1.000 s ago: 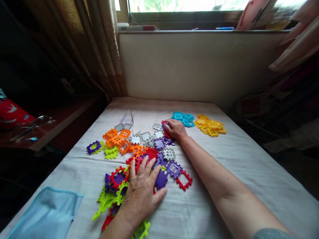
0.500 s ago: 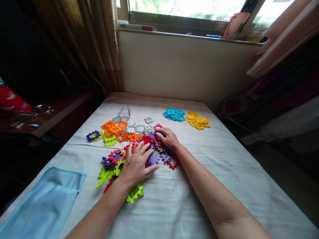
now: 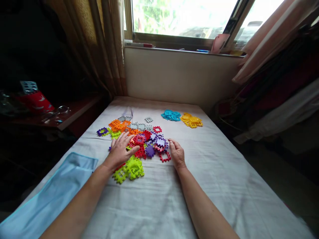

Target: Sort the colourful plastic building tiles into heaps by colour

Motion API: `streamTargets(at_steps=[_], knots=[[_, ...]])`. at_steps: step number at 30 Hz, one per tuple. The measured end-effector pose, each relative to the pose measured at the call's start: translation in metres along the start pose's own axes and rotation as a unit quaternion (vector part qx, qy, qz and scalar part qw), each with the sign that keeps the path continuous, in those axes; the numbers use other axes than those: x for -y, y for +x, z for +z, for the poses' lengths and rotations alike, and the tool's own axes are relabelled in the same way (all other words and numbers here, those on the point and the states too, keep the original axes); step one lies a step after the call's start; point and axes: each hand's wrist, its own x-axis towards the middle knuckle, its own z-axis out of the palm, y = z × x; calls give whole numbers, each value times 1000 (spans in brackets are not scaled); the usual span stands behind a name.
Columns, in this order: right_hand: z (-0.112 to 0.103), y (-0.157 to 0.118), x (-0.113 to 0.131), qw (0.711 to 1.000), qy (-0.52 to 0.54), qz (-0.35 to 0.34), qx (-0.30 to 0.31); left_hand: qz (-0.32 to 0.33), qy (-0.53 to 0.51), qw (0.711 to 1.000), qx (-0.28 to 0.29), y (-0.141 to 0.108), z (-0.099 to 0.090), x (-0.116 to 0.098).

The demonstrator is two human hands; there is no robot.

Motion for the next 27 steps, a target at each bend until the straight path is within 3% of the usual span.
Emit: streamTargets(at_steps=[4, 7, 10, 15, 20, 23, 27], knots=[[-2, -6, -2, 1000, 20, 16, -10, -76, 67, 990, 97, -52, 4, 12], [-1, -7, 0, 1000, 17, 14, -2, -77, 72, 990, 89, -69, 19, 5], [0, -7, 3, 1000, 7, 6, -3, -86, 51, 994, 38, -59, 36, -16], [0, -8, 3, 999, 35, -2, -6, -127, 20, 992, -6, -6, 58, -52], [2, -7, -2, 996, 84, 25, -10, -106, -31, 992, -63, 40, 70, -59], [1, -6, -5, 993, 96, 45, -46, -60, -46, 993, -93, 43, 72, -52], [-2, -3, -8, 991, 76, 57, -95, 28, -62, 994, -87, 14, 72, -41]])
